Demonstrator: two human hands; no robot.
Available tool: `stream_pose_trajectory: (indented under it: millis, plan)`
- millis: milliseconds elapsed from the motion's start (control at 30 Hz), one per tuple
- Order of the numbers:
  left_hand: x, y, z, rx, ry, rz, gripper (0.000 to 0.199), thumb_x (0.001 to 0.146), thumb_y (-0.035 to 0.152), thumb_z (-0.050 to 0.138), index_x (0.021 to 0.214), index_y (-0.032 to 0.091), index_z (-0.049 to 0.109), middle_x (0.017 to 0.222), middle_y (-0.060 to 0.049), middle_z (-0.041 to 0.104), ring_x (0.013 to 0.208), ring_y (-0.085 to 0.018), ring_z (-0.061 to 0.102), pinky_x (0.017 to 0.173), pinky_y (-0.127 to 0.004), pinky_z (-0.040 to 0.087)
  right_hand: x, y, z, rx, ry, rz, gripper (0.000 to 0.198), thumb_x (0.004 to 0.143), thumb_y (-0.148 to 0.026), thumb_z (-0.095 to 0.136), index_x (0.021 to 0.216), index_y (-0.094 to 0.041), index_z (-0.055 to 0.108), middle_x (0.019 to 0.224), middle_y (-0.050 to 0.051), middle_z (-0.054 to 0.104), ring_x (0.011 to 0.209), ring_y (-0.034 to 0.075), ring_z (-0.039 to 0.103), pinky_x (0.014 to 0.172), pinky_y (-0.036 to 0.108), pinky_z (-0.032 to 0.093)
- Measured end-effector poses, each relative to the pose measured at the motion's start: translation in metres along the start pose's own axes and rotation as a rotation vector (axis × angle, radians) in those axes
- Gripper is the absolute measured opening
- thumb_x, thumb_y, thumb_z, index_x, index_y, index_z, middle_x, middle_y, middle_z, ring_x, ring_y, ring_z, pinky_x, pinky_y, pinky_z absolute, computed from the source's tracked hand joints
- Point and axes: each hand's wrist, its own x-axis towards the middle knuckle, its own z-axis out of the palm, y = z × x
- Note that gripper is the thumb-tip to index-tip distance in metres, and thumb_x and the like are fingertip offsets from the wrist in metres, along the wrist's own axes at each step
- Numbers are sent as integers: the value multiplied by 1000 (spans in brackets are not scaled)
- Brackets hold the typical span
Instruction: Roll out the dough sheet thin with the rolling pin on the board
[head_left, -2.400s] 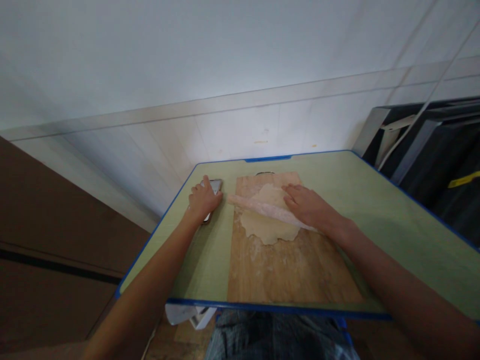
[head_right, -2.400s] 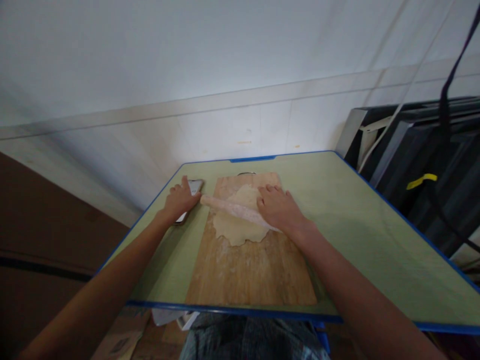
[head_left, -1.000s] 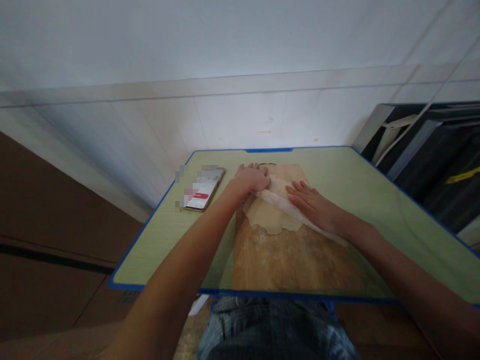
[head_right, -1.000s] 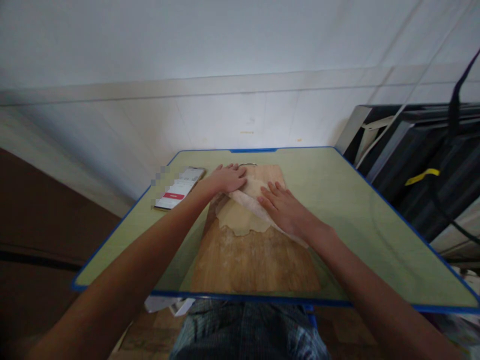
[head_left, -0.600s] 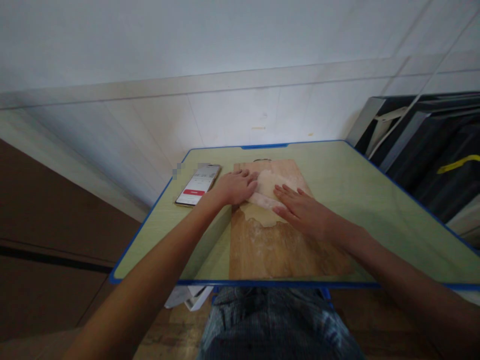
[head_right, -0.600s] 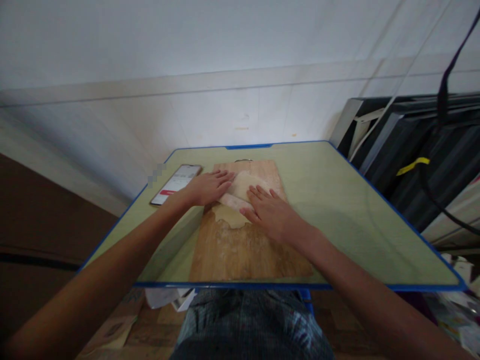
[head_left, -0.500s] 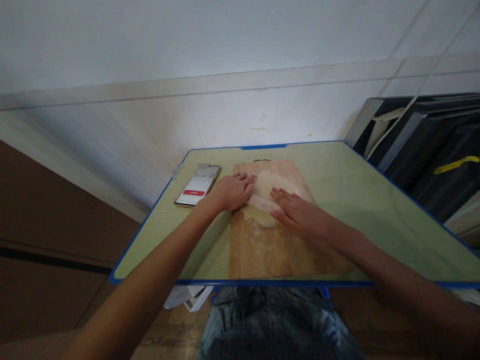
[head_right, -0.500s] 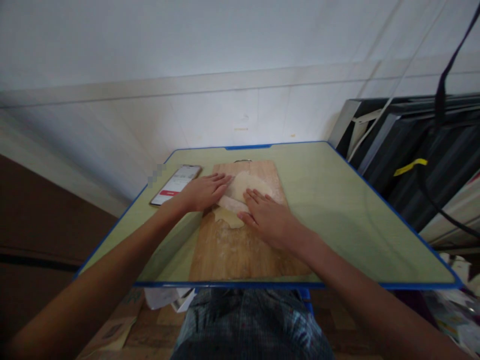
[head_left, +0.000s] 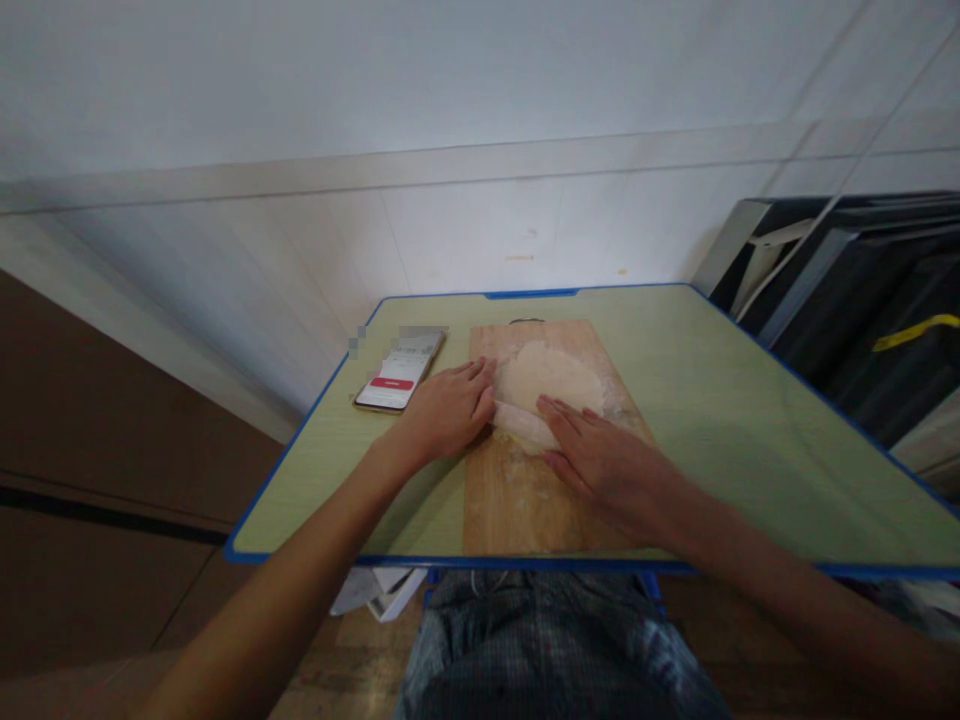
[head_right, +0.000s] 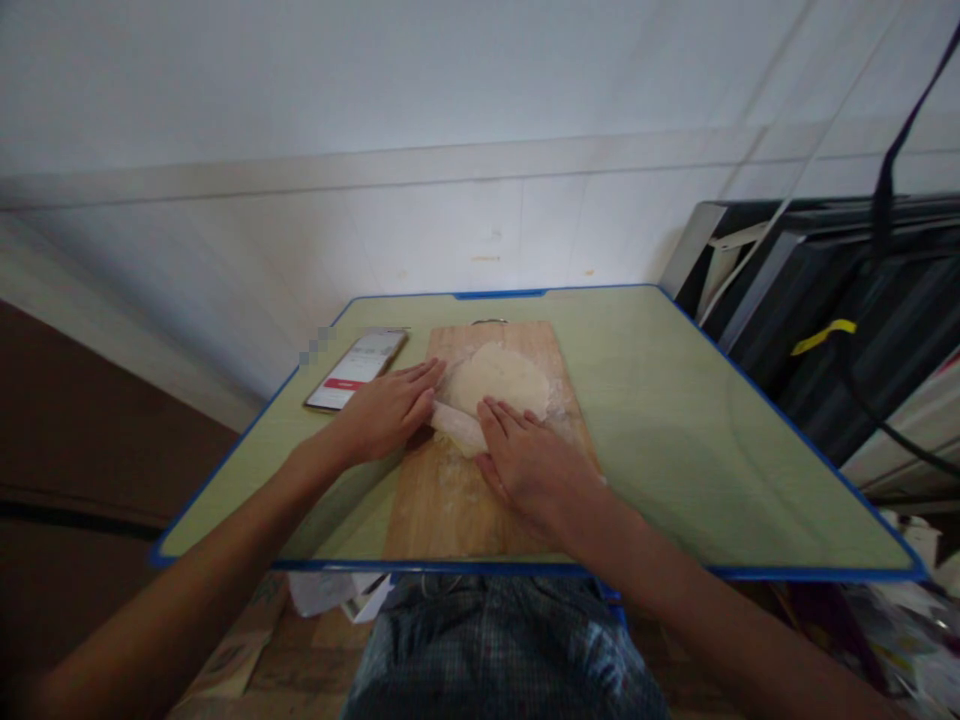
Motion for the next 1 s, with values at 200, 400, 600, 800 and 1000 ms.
stream_pose_trajectory:
  millis: [200,400,600,800,1000]
  plan:
    - [-16,1,2,-35,34,5,46,92,28,21,130,16,43,138,-6,47,127,-18,42,108,-32,30,-4,-8,2,-35,54,-25,47,90,-24,34,133,-7,41,137,18,45,126,25,43,102,45,38]
    - [-36,6,1,-43,16,-37,44,92,30,22,123,15,49,129,-8,55,117,-21,52,103,-37,37,-5,-17,0,-84,103,-89,45,89,-18,34,129,-2,45,135,21,46,126,25,43,101,46,39]
    - [-71,15,13,-5,104,-61,53,93,38,20,132,10,43,136,-14,47,126,-22,45,106,-40,36,-20,-13,1,-64,135,-210,46,88,-15,38,133,-8,42,139,15,43,129,22,38,106,43,35]
    - [-94,17,20,51,214,31,49,92,41,29,130,15,46,134,-13,49,121,-23,50,99,-40,45,-30,25,3,-197,165,-147,38,89,-21,44,125,-13,53,134,14,50,123,26,46,103,49,37]
    - [-95,27,7,9,207,146,31,91,25,38,116,15,53,129,-11,55,115,-21,56,96,-41,47,-17,59,-9,-211,147,-322,30,92,-18,41,116,-13,58,126,12,58,117,21,53,100,43,41]
